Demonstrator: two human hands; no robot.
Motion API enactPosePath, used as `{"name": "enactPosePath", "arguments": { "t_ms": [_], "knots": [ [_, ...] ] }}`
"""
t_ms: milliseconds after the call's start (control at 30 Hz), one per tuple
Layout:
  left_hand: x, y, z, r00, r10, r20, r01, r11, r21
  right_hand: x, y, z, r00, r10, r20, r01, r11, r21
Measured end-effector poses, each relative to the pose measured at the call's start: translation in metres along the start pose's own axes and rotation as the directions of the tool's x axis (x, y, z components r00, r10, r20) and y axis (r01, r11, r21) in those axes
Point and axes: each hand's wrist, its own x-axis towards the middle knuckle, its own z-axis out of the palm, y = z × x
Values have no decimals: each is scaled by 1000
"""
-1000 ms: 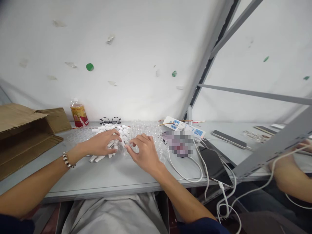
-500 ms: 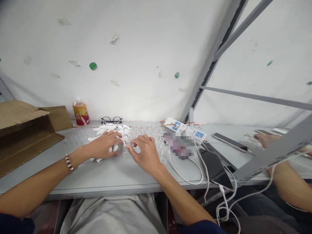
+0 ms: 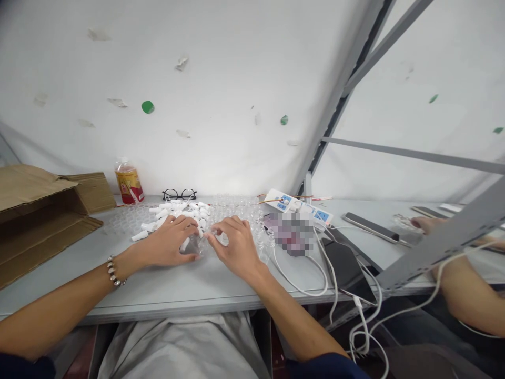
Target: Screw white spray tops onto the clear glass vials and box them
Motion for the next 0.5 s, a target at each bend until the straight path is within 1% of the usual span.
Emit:
{"name": "enactPosePath", "arguments": {
  "t_ms": [67, 133, 200, 333, 500],
  "knots": [
    [0, 1, -1, 1000, 6, 10, -6, 1000, -26, 1, 2, -2, 995, -15, -94, 19, 999, 48],
    [-1, 0, -2, 1000, 17, 25, -16, 999, -52, 3, 3, -4, 980, -13, -196, 30, 996, 83],
    [-2, -1, -2, 998, 36, 47, -32, 996, -86, 4, 4, -6, 968, -3, -251, 28, 995, 95],
    [-3, -6, -5, 993, 88, 83, -73, 983, -167, 5, 4, -6, 971, 15, -237, 8, 995, 99],
    [-4, -10, -13, 994, 89, 57, -71, 962, -263, 5, 7, -5, 969, 58, -240, -30, 992, 119]
  ]
}}
